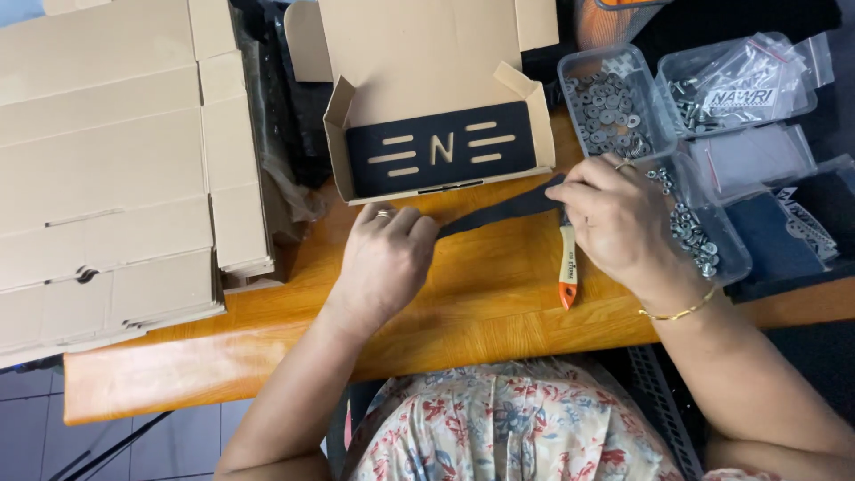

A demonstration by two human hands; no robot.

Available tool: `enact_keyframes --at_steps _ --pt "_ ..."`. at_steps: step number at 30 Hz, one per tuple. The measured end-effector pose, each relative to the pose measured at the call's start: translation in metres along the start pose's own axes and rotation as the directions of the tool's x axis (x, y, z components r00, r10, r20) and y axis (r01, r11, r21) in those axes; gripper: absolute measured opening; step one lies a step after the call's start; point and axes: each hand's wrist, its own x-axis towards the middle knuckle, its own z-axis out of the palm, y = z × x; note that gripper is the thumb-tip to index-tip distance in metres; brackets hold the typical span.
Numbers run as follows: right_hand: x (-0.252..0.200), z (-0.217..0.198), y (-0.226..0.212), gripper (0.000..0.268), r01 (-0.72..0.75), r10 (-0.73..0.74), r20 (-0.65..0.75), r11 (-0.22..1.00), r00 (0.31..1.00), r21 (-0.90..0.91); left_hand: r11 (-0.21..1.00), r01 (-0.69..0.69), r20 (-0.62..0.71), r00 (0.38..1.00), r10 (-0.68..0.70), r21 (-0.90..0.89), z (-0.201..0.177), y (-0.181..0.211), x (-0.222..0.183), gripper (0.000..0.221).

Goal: Folding a cardboard box, brushing a metal plate and a foam insert, and placing them inside the box for packaging.

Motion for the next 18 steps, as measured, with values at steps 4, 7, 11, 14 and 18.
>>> enact_keyframes --at_steps 4,7,11,14,18 --pt "-0.022 0.041 0.017 0.017 0.012 -0.030 -0.076 0.972 0.997 -0.233 0.978 0.037 -0.012 0.999 -0.035 0.204 0.009 -0.014 -0.027 0.020" --pt "-0.029 0.057 0.011 0.020 -0.021 0.027 0.017 0.966 1.000 -0.259 0.968 0.078 0.025 0.996 -0.086 0.237 0.017 -0.008 -0.044 0.014" --pt "-0.023 0.048 -0.019 0.022 -0.073 0.115 0.149 0.962 0.982 -0.264 0.963 0.136 0.203 0.961 -0.185 0.233 0.037 -0.001 -0.068 0.009" --pt "-0.027 0.041 -0.028 0.029 -0.094 0.165 0.223 0.950 0.961 -0.298 0.951 0.240 0.308 0.905 -0.292 0.197 0.015 0.012 -0.047 0.048" --pt "-0.040 0.045 -0.030 0.040 -0.107 0.198 0.265 0.941 0.944 -0.320 0.948 0.283 0.327 0.891 -0.316 0.147 0.031 0.010 -0.051 0.047"
